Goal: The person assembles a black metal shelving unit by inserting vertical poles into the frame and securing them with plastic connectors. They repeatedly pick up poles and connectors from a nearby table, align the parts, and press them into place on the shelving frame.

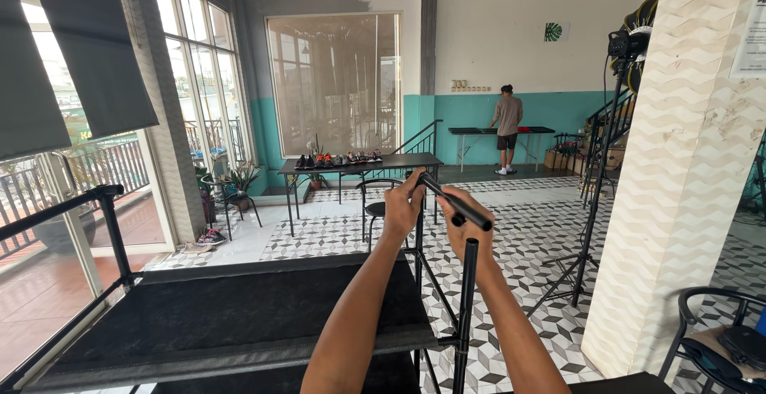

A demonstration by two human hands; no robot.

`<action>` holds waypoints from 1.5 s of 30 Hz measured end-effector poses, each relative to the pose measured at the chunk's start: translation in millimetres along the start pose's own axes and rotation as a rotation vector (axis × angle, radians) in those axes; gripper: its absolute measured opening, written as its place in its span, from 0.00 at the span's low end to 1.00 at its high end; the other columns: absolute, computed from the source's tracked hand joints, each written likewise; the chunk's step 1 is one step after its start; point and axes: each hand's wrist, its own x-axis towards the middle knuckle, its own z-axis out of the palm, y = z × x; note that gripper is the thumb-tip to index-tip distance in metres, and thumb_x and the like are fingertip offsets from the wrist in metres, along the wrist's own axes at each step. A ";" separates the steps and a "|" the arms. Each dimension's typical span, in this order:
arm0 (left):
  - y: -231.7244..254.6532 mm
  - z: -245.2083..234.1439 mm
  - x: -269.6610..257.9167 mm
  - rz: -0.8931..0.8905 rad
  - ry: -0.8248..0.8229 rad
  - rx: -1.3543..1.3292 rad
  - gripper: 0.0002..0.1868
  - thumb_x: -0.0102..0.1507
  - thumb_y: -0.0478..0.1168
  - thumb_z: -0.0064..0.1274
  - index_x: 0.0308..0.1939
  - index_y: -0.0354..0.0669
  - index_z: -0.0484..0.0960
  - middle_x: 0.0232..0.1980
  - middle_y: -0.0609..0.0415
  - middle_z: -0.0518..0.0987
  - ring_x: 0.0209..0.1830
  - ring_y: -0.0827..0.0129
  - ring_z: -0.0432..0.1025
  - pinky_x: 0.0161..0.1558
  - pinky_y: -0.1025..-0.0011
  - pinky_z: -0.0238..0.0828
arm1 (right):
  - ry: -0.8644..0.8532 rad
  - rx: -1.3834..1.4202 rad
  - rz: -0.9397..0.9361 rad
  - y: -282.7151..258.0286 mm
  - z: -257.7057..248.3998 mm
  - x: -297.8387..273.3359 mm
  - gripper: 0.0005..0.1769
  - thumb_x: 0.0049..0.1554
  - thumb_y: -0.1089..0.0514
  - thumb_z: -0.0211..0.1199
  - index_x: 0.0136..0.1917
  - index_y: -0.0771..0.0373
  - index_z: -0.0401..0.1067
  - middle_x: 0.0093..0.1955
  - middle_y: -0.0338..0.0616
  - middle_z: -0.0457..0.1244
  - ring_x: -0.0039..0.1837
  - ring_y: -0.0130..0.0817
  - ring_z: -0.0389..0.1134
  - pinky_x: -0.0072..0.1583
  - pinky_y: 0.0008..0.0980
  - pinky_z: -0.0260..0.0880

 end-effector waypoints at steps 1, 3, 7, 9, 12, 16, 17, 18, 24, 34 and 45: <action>2.3 -0.2 -0.2 0.011 -0.003 0.044 0.22 0.65 0.29 0.53 0.64 0.44 0.80 0.25 0.42 0.78 0.20 0.69 0.70 0.30 0.70 0.70 | 0.003 -0.031 -0.086 -0.1 1.4 2.6 0.13 0.61 0.57 0.66 0.57 0.65 0.75 0.37 0.44 0.68 0.33 0.27 0.66 0.33 0.29 0.65; 7.5 -2.0 -1.4 -0.014 -0.014 0.060 0.22 0.65 0.28 0.52 0.63 0.43 0.80 0.23 0.40 0.75 0.18 0.66 0.64 0.27 0.68 0.66 | 0.011 -0.065 -0.207 -2.7 4.3 4.7 0.13 0.61 0.58 0.66 0.57 0.67 0.75 0.42 0.47 0.70 0.36 0.29 0.70 0.35 0.29 0.70; 14.1 -5.5 -2.2 0.037 0.007 0.011 0.22 0.64 0.27 0.50 0.62 0.43 0.79 0.26 0.43 0.77 0.16 0.69 0.66 0.26 0.70 0.67 | 0.000 -0.052 -0.264 -7.8 8.1 1.3 0.12 0.61 0.60 0.66 0.56 0.69 0.74 0.46 0.54 0.71 0.42 0.38 0.75 0.41 0.32 0.74; 15.5 -4.8 -2.1 0.044 0.020 0.010 0.22 0.64 0.27 0.50 0.62 0.42 0.80 0.24 0.43 0.77 0.16 0.68 0.66 0.26 0.69 0.68 | 0.001 -0.060 -0.273 -6.9 9.6 1.3 0.12 0.61 0.61 0.67 0.56 0.69 0.74 0.46 0.54 0.71 0.44 0.40 0.75 0.43 0.33 0.75; 14.1 -4.3 -1.0 0.001 0.026 0.029 0.21 0.64 0.27 0.51 0.62 0.42 0.80 0.23 0.43 0.76 0.16 0.66 0.67 0.25 0.68 0.67 | 0.008 -0.105 -0.293 -2.3 13.6 3.8 0.12 0.60 0.60 0.67 0.56 0.69 0.75 0.47 0.54 0.71 0.44 0.40 0.76 0.42 0.33 0.75; 13.1 -2.4 -1.9 -0.028 0.017 0.063 0.20 0.65 0.28 0.52 0.61 0.42 0.80 0.22 0.41 0.76 0.14 0.60 0.67 0.25 0.65 0.66 | -0.001 -0.126 -0.304 5.0 13.9 6.4 0.13 0.60 0.59 0.68 0.56 0.68 0.76 0.48 0.54 0.71 0.44 0.39 0.76 0.42 0.31 0.76; 13.4 -2.1 -2.3 -0.007 0.029 0.082 0.20 0.65 0.28 0.52 0.61 0.42 0.80 0.21 0.41 0.75 0.14 0.59 0.67 0.28 0.64 0.67 | 0.006 -0.122 -0.318 5.9 14.1 6.8 0.13 0.60 0.59 0.68 0.56 0.68 0.76 0.49 0.54 0.71 0.45 0.39 0.76 0.42 0.31 0.76; 14.3 -1.4 -2.4 0.014 0.042 0.101 0.20 0.65 0.29 0.53 0.61 0.41 0.81 0.20 0.40 0.74 0.14 0.57 0.66 0.30 0.64 0.69 | -0.004 -0.099 -0.294 6.3 14.1 7.5 0.13 0.60 0.59 0.68 0.56 0.68 0.76 0.49 0.54 0.71 0.44 0.39 0.76 0.42 0.31 0.76; 22.7 -4.3 0.1 -0.086 0.007 0.094 0.21 0.65 0.28 0.52 0.62 0.44 0.79 0.26 0.40 0.78 0.19 0.55 0.73 0.30 0.60 0.71 | -0.059 -0.085 -0.145 -0.7 9.0 8.9 0.14 0.58 0.58 0.70 0.55 0.66 0.78 0.46 0.53 0.72 0.38 0.36 0.74 0.38 0.32 0.73; 19.3 3.3 2.8 0.043 0.089 0.081 0.25 0.61 0.23 0.52 0.61 0.43 0.80 0.47 0.35 0.83 0.43 0.42 0.80 0.43 0.58 0.76 | -0.189 -0.163 0.160 -10.8 -13.9 4.8 0.26 0.52 0.54 0.76 0.62 0.61 0.74 0.31 0.44 0.68 0.30 0.27 0.65 0.33 0.28 0.59; 98.4 -38.3 23.7 -0.200 -0.448 0.457 0.40 0.58 0.35 0.63 0.72 0.53 0.65 0.81 0.33 0.37 0.81 0.43 0.32 0.72 0.39 0.32 | -0.139 0.319 0.276 -29.8 -73.7 4.1 0.22 0.52 0.77 0.58 0.53 0.61 0.56 0.44 0.40 0.58 0.45 0.25 0.60 0.48 0.27 0.67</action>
